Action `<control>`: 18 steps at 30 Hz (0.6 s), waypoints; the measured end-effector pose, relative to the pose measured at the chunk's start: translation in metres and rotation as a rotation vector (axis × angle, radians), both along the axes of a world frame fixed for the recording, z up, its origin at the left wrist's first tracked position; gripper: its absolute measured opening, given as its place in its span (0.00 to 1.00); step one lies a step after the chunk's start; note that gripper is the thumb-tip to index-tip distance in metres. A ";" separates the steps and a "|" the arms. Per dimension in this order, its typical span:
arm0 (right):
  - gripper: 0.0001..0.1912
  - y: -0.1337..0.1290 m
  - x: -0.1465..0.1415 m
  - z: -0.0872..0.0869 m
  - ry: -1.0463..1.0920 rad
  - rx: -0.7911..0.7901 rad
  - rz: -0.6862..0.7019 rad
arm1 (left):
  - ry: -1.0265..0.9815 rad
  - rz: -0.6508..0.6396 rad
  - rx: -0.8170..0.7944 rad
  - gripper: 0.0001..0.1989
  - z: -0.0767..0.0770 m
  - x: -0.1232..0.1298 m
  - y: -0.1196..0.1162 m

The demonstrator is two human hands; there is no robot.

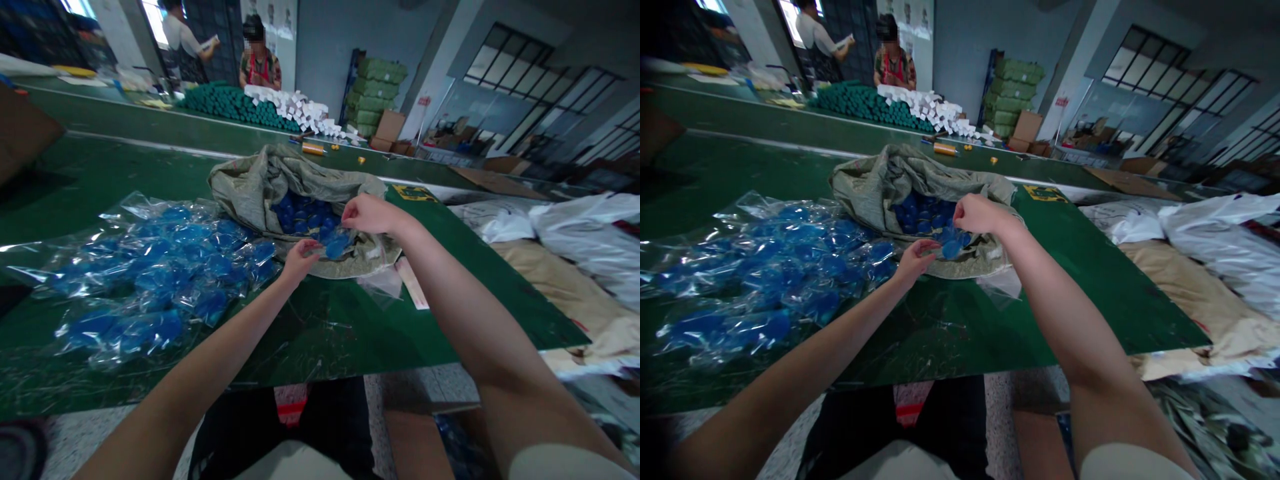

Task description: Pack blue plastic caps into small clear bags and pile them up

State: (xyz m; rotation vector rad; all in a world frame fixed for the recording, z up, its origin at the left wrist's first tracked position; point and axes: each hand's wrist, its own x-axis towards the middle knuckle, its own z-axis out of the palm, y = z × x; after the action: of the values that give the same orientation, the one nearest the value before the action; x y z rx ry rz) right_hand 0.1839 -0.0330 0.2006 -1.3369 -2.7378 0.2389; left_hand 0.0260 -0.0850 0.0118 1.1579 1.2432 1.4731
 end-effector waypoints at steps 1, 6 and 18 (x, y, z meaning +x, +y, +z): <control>0.06 0.001 0.003 0.001 -0.009 -0.005 -0.014 | 0.038 -0.004 0.001 0.15 0.001 0.001 -0.001; 0.08 0.011 0.016 -0.023 -0.081 -0.121 -0.082 | 0.207 -0.154 -0.102 0.13 -0.005 -0.004 -0.010; 0.09 0.038 0.017 -0.104 0.119 -0.390 -0.158 | 0.684 -0.110 0.015 0.19 0.003 -0.012 -0.003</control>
State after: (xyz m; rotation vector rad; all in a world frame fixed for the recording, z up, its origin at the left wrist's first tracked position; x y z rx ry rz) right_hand 0.2006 0.0050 0.0970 -1.5559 -2.5559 0.8457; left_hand 0.0137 -0.0882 0.0146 1.7947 1.5774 1.0269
